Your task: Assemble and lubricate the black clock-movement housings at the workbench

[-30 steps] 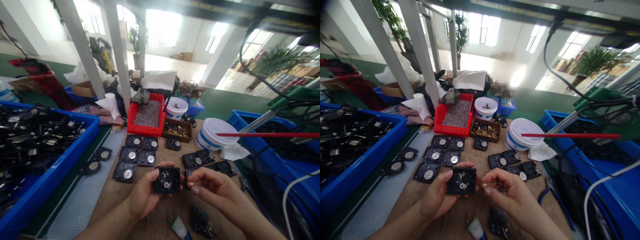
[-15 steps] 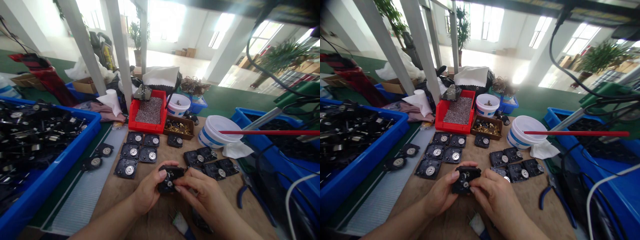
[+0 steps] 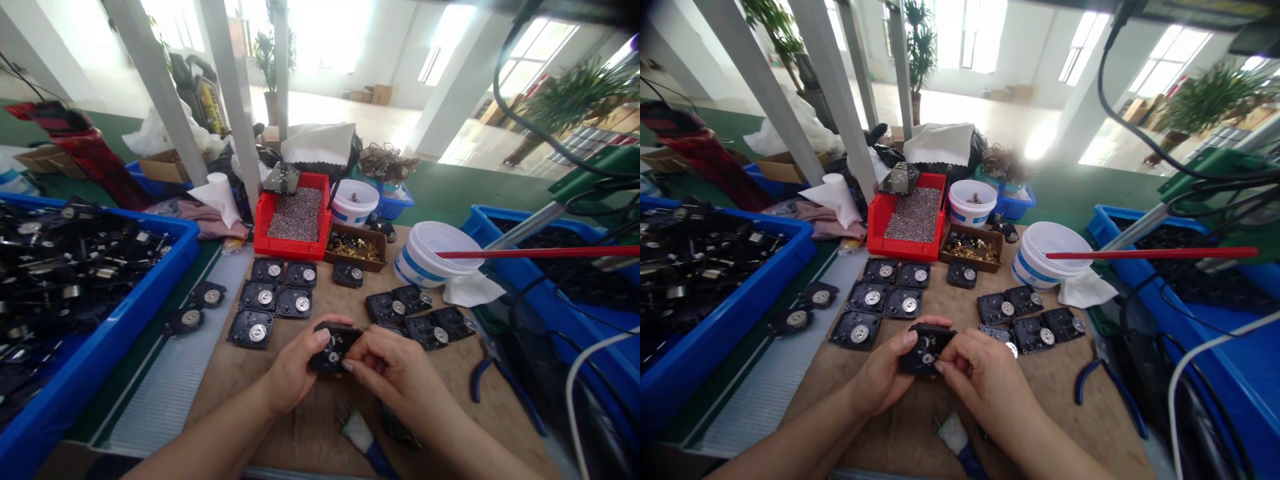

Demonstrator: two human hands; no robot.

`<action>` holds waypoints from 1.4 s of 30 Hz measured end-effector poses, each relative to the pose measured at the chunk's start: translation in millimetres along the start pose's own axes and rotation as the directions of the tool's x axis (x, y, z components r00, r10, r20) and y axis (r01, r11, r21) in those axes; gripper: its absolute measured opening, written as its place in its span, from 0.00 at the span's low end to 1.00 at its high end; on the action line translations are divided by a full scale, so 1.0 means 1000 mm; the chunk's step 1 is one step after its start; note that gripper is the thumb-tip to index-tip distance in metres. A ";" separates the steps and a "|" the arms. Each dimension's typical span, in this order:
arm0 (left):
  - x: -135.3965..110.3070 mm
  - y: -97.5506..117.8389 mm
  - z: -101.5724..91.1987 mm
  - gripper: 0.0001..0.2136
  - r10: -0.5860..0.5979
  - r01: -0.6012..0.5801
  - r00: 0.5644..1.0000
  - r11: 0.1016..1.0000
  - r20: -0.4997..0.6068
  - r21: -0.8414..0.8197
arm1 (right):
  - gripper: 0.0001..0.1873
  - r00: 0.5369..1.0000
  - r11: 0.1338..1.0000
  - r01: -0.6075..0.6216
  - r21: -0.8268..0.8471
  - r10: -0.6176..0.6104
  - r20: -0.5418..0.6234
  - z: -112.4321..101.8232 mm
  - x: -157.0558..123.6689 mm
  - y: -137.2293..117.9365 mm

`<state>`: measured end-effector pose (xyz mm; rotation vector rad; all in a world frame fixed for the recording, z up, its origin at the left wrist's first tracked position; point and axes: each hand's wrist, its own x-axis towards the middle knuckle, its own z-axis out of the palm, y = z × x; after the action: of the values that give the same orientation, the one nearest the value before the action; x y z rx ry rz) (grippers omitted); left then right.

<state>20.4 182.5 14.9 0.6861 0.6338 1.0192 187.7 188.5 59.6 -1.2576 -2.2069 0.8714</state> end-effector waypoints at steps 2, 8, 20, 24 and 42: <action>0.000 0.000 0.000 0.20 0.000 0.000 1.000 1.000 0.005 0.011 | 0.09 1.000 1.000 -0.004 -0.019 0.003 -0.019 0.001 0.000 0.000; -0.001 0.000 0.001 0.18 -0.016 0.016 1.000 1.000 0.016 0.023 | 0.11 0.999 0.997 -0.009 -0.072 0.007 -0.033 0.002 -0.001 -0.001; 0.000 0.009 0.005 0.16 -0.044 0.050 0.998 0.989 0.047 -0.140 | 0.12 0.852 0.993 -0.114 -0.011 0.092 -0.516 -0.060 -0.020 0.047; -0.001 0.010 0.007 0.14 -0.047 0.052 0.998 0.989 0.041 -0.136 | 0.15 0.762 0.975 -0.222 0.026 0.190 -0.620 -0.080 -0.024 0.065; -0.001 0.006 0.007 0.13 -0.026 0.031 0.999 0.987 0.031 -0.158 | 0.17 0.981 0.985 0.165 -0.043 -0.169 -0.096 -0.009 -0.025 -0.006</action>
<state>21.8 182.0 24.2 0.5494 0.5294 1.0198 202.2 166.7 68.5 -1.0877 -2.2194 0.6929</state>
